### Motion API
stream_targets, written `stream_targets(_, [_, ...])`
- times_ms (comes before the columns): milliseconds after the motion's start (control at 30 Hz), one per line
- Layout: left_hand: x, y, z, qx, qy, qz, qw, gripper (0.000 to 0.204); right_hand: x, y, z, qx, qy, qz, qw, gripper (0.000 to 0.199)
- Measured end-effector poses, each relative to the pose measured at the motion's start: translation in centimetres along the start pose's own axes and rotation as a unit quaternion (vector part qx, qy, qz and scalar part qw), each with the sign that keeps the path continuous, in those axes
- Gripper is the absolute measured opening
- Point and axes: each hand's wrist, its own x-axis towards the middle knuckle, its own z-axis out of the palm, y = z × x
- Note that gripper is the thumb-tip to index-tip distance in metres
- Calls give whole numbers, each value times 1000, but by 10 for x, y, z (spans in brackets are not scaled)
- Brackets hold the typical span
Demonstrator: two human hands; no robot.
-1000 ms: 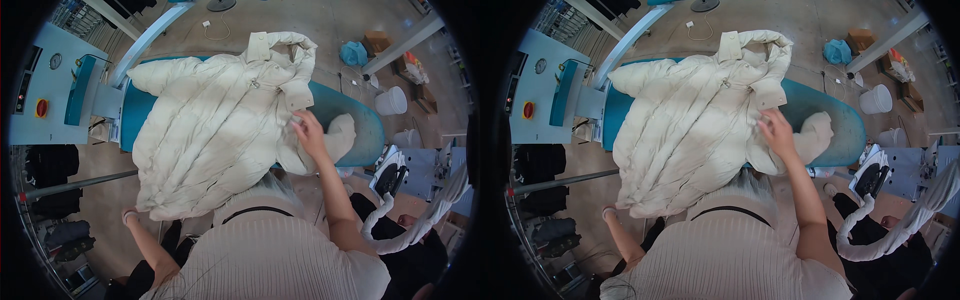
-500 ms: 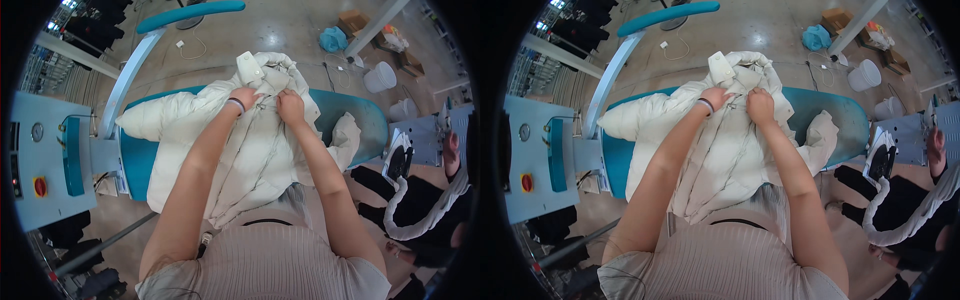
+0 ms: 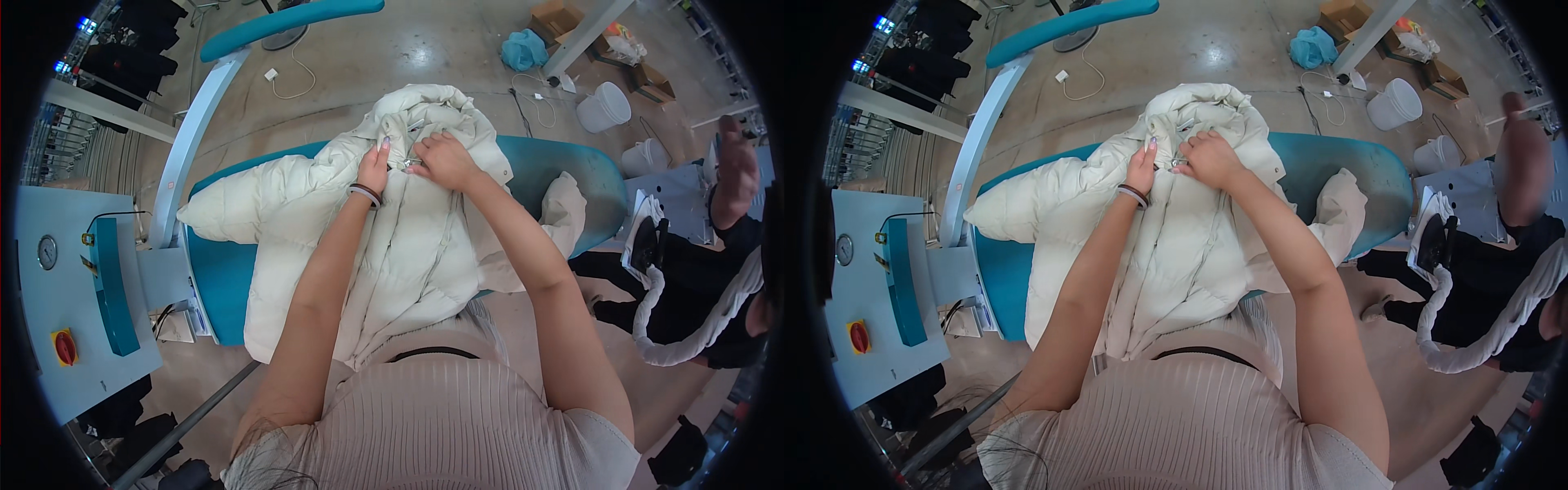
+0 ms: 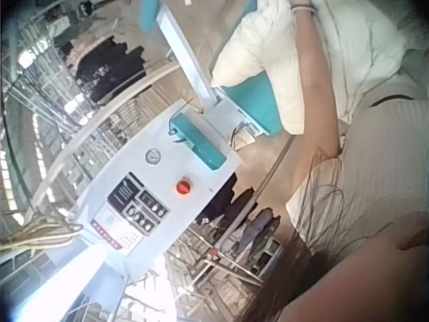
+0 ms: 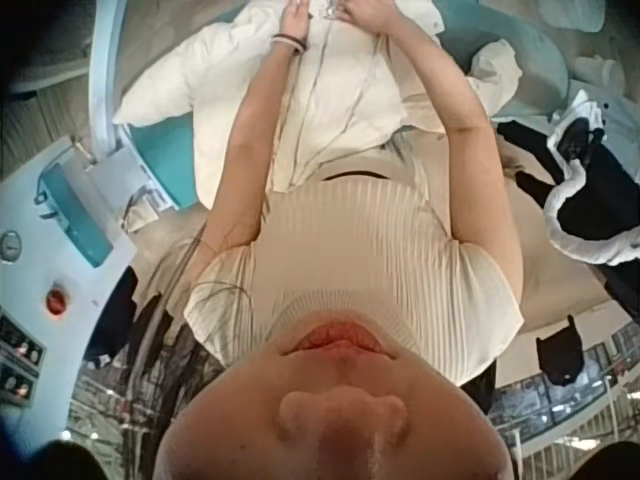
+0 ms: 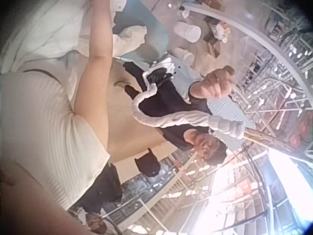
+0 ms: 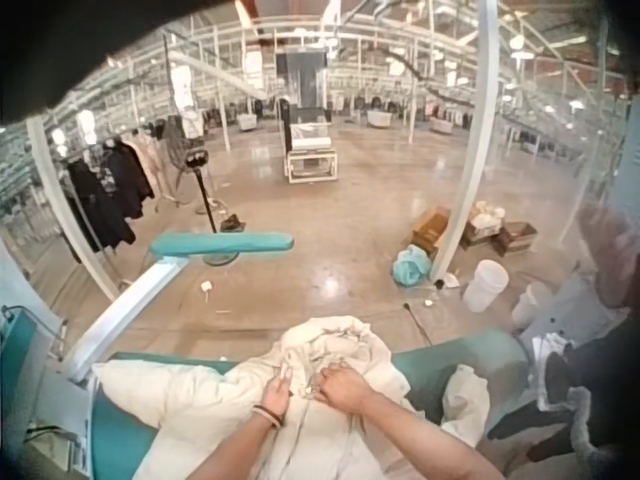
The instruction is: Ironing and smoothing a white puffer jacket on a professional ironing station.
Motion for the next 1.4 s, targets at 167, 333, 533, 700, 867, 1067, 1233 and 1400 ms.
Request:
stream_targets(167, [2,9,0,94,-22,18,995,46,7,6,-3,48,-139,-78,986,25])
stream_targets(333, [9,-1,6,118,16,36,992,47,-20,-40,-10,45,-160,-155,974,22])
stream_targets(533, [24,-7,-20,-49,52,-53,996,49,-29,-46,-12,160,-49,-87,982,19])
stream_targets(700, [-73,75,-28,367,-112,27,923,40,3,29,-2,300,-149,62,940,12])
stream_targets(867, [-115,46,-53,268,-135,68,951,38,72,136,-28,376,-157,102,908,15])
stream_targets(1067, [-110,41,-114,230,152,61,959,24,50,151,-29,202,38,253,945,39])
stream_targets(1233, [-131,-10,-250,398,349,-274,803,42,-110,178,-6,179,-206,449,851,68])
stream_targets(1400, [-105,-36,-244,-4,4,-296,955,71,-92,31,-13,453,-217,337,796,57])
